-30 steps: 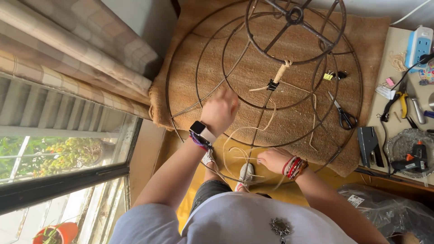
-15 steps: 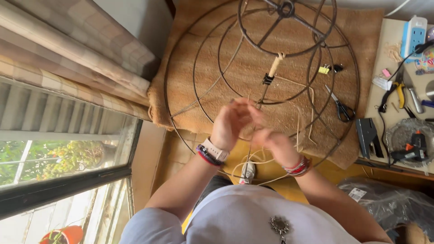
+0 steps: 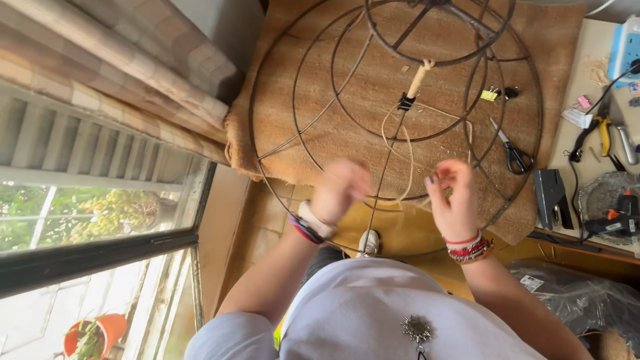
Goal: Wrapping and tying twine around a metal wire frame to create a decorative object
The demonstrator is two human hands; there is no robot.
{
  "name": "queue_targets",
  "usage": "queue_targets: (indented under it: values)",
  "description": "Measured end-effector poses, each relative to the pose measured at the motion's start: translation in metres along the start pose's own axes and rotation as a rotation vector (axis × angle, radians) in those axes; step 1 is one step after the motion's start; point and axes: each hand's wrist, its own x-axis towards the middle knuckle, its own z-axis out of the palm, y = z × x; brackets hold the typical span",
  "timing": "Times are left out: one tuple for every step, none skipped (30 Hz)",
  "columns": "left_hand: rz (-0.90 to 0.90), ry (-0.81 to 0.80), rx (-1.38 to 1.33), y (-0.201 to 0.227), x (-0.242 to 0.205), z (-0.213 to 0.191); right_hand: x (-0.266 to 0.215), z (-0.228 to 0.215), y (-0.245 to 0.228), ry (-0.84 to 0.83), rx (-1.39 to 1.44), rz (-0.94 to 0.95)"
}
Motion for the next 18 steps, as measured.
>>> queue_targets:
  values:
    - [0.009, 0.001, 0.002, 0.002, -0.011, 0.015, 0.000, 0.006, -0.011, -0.001, 0.002, -0.009]
    - [-0.081, -0.256, 0.146, 0.004, -0.022, 0.031, 0.001, 0.011, -0.023, -0.214, 0.150, 0.136]
    - [-0.179, -0.517, 0.286, 0.004, -0.035, 0.048, -0.002, 0.015, -0.034, -0.425, 0.292, 0.289]
    - [-0.177, -0.519, 0.285, -0.006, -0.027, 0.047, 0.007, 0.016, -0.039, -0.423, 0.290, 0.288]
    - [-0.119, -0.697, 0.742, -0.018, -0.023, 0.045, 0.013, 0.017, -0.044, -0.395, 0.226, 0.152]
    - [-0.049, -0.862, 1.204, -0.030, -0.019, 0.044, 0.019, 0.018, -0.049, -0.367, 0.162, 0.016]
    - [-0.046, -0.861, 1.207, -0.024, -0.020, 0.044, 0.018, 0.013, -0.055, -0.365, 0.162, 0.012]
    - [-0.121, -0.878, 1.137, -0.019, -0.021, 0.045, 0.017, 0.009, -0.061, -0.255, -0.042, -0.131]
    - [-0.198, -0.894, 1.065, -0.014, -0.022, 0.046, 0.015, 0.004, -0.067, -0.142, -0.245, -0.269]
    - [-0.197, -0.894, 1.067, -0.008, -0.021, 0.046, 0.014, 0.001, -0.059, -0.140, -0.245, -0.270]
    - [-0.121, -0.760, 0.878, -0.004, -0.022, 0.046, 0.009, -0.002, -0.051, -0.326, -0.227, -0.079]
    - [-0.047, -0.624, 0.689, 0.000, -0.024, 0.046, 0.005, -0.005, -0.043, -0.509, -0.207, 0.114]
    - [-0.049, -0.626, 0.689, -0.009, -0.026, 0.047, 0.003, -0.002, -0.057, -0.509, -0.206, 0.117]
    - [0.001, -0.655, 0.721, -0.017, -0.028, 0.048, 0.001, 0.000, -0.071, -0.501, -0.023, 0.232]
    - [0.057, -0.686, 0.754, -0.025, -0.029, 0.050, 0.000, 0.001, -0.086, -0.488, 0.159, 0.343]
    - [0.059, -0.689, 0.754, -0.025, -0.028, 0.049, 0.007, 0.006, -0.066, -0.485, 0.158, 0.343]
    - [0.068, -0.743, 0.921, -0.026, -0.029, 0.049, 0.012, 0.011, -0.045, -0.444, 0.456, 0.332]
    - [0.078, -0.796, 1.089, -0.027, -0.031, 0.049, 0.017, 0.017, -0.025, -0.395, 0.752, 0.316]
